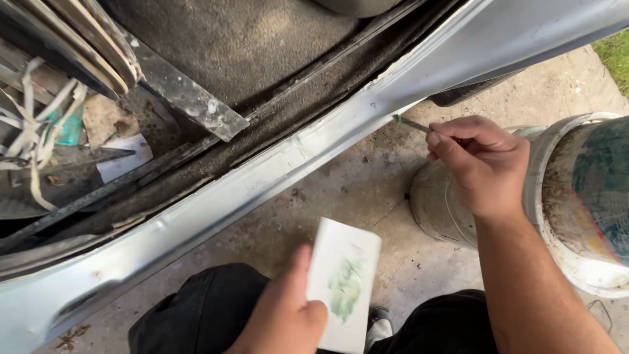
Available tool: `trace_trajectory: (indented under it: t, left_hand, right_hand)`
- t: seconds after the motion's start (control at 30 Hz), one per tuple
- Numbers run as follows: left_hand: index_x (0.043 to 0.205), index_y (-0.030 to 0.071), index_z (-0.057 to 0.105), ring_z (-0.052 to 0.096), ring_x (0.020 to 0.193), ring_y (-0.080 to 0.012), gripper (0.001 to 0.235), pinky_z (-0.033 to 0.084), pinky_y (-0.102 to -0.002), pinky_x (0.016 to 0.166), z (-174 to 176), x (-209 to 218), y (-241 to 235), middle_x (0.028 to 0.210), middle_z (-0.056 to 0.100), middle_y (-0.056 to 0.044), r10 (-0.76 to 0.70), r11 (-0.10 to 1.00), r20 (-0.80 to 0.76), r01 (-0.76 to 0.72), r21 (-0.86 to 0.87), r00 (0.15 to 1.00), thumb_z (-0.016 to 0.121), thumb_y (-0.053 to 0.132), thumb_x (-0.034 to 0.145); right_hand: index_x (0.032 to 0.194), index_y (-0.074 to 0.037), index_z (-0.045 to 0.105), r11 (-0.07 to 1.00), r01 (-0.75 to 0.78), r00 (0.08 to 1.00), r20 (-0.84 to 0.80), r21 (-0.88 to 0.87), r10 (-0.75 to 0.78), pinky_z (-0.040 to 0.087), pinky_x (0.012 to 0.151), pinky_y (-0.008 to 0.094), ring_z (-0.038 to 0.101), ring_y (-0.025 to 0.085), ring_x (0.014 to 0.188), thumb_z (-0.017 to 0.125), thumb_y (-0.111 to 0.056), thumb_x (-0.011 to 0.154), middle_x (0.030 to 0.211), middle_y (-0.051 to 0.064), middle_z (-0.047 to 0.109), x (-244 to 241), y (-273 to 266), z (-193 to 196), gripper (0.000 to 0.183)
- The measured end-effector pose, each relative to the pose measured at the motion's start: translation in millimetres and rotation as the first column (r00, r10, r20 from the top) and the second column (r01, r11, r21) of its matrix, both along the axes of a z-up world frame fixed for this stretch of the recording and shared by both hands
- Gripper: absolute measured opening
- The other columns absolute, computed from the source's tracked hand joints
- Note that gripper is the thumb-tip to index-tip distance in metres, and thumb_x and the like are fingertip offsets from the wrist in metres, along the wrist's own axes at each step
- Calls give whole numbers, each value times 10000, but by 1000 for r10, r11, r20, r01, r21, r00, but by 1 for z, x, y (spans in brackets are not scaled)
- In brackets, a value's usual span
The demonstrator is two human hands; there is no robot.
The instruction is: The person mixes a green paste on a white card using a putty knife and applies it to the lower edge of a car door frame. The person moves from a workbench to the vehicle and spreads the filler along the metal surface.
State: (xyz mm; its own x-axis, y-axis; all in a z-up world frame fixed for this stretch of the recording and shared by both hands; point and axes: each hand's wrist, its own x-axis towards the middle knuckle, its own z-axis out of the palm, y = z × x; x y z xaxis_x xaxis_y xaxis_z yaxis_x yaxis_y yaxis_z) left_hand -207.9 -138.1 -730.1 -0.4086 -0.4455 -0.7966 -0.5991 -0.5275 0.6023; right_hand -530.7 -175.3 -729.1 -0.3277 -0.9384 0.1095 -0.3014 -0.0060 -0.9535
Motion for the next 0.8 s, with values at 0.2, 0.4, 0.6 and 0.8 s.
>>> trace_trajectory:
  t: [0.2, 0.4, 0.6, 0.8]
  left_hand:
    - [1504, 136, 489, 804, 1100, -408, 715, 612, -542, 897, -13, 0, 0, 1271, 789, -198, -182, 951, -173, 128, -280, 968, 529, -35, 811]
    - [1421, 232, 532, 803, 1126, -348, 653, 593, -517, 931, 4, 0, -14, 1269, 813, -106, -270, 956, -155, 244, -165, 950, 480, -50, 835]
    - [1335, 32, 533, 860, 940, -334, 507, 747, -423, 830, 6, 2, -17, 1179, 800, -218, -426, 901, -293, 372, -221, 856, 470, -122, 856]
    - [1424, 108, 502, 767, 981, -341, 671, 583, -496, 846, -19, 16, 0, 1162, 745, -181, -448, 892, -379, 374, -254, 810, 546, -2, 763]
  right_hand:
    - [1180, 9, 754, 999, 44, 995, 88, 10, -45, 636, 814, 220, 694, 139, 806, 764, 78, 1066, 1003, 98, 744, -6, -12, -14, 134]
    - [1178, -40, 724, 993, -97, 851, 512, -69, 119, 705, 835, 242, 777, 159, 959, 688, 13, 1081, 1308, 122, 750, -25, -18, -30, 116]
    - [979, -137, 706, 788, -612, 769, -274, -58, 577, 174, 1512, 604, 353, 345, 1686, 760, 38, 922, 1345, 102, 725, 0, -34, -17, 192]
    - [807, -84, 682, 761, -638, 742, -360, -119, 566, 17, 1471, 583, 476, 239, 1541, 749, 52, 907, 800, 84, 749, 14, -57, -23, 181]
